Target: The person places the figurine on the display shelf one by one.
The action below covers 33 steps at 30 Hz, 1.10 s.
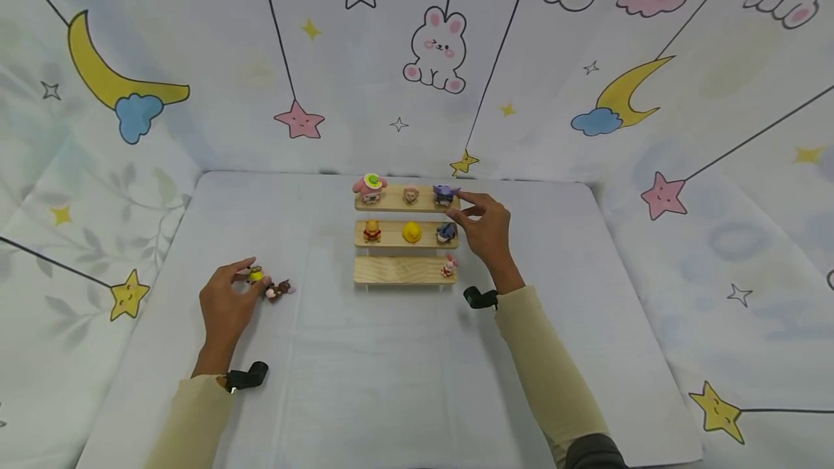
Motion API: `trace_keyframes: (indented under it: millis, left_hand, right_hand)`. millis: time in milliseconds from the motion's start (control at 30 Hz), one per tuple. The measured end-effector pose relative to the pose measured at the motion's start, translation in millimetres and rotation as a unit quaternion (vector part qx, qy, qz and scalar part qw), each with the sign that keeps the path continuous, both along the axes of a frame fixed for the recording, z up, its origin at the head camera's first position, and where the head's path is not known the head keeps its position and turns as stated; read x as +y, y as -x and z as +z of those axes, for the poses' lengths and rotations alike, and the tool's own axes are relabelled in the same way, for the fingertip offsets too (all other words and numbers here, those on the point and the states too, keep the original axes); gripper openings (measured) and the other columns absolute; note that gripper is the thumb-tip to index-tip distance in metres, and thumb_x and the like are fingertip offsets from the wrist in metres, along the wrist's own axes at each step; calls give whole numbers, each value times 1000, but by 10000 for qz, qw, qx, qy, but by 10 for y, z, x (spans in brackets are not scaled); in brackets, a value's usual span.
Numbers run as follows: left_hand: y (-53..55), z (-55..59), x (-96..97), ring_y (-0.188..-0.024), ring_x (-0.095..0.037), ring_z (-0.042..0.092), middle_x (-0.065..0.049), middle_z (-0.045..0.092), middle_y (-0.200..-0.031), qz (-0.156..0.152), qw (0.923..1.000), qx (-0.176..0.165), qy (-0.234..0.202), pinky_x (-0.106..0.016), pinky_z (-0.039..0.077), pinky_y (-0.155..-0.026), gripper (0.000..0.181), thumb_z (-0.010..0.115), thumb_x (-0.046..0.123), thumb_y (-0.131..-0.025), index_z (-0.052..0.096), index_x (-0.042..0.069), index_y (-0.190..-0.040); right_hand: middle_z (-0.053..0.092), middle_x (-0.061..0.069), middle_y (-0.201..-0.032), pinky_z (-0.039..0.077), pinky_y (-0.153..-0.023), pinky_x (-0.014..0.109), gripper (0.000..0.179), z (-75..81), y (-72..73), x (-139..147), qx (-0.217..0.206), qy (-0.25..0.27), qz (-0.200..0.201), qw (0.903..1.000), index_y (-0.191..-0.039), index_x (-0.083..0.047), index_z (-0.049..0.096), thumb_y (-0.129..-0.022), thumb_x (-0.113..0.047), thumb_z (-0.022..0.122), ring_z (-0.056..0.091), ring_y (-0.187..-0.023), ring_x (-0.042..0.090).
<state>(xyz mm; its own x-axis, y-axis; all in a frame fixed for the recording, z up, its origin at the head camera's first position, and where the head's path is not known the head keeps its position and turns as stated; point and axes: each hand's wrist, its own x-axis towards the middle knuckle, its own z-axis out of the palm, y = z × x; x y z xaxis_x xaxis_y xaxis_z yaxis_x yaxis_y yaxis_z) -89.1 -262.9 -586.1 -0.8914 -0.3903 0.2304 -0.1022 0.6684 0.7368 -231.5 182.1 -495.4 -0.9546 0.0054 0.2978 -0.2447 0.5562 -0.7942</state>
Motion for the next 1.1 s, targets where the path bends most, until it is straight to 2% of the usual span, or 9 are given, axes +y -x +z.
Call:
trace_keyframes:
  millis: [300,433,500,600,667,867,1100]
  left_hand:
    - [-35,84,0,-109,-40,71,-23,73,-127,53,9988,-491,-3,-41,45,-86,51,89,8,-86,72,6,-134]
    - [-35,89,23,-108,-39,74,-20,74,-129,28,9985,-549,-48,-31,46,-85,48,89,8,-86,74,9,-132]
    - [-34,79,36,-108,-38,75,-20,74,-130,43,9987,-499,-73,-21,46,-83,49,89,6,-86,75,11,-132]
    - [-23,56,45,-107,-38,76,-18,74,-131,81,9992,-390,-50,-6,41,-77,52,89,3,-85,73,12,-134]
    - [-10,46,51,-107,-38,77,-18,74,-131,111,9994,-316,-47,-1,38,-74,56,89,1,-85,72,13,-137]
    - [34,78,85,-107,-36,75,-16,75,-129,221,9996,-122,-116,-5,38,-74,53,87,0,-86,72,12,-136]
    - [90,181,147,-106,-28,73,-12,76,-127,65,9991,284,-294,-2,41,-75,48,86,0,-87,74,12,-132]
  right_hand:
    - [77,9,-127,61,-92,51,46,12,-4,3,83,53,11,10000,-131,-14,77,-88,-24,88,79,-98,31]
    - [77,9,-128,62,-92,50,47,2,3,7,97,39,10,9999,-132,-14,77,-88,-24,88,79,-98,31]
    - [77,9,-128,62,-93,50,47,-10,8,9,103,33,17,9999,-132,-14,77,-88,-24,88,79,-98,31]
    - [77,9,-128,61,-95,50,47,-30,15,9,100,22,21,9999,-132,-14,77,-88,-24,88,79,-97,30]
    - [77,9,-128,59,-98,51,47,-35,16,8,82,21,13,10000,-132,-15,77,-87,-25,88,79,-97,30]
    - [77,9,-128,59,-99,54,46,-23,8,6,32,75,14,10000,-132,-16,77,-88,-26,88,79,-97,31]
    - [77,11,-127,59,-97,57,46,-12,4,9,79,122,76,9999,-131,-15,77,-88,-24,87,78,-97,33]
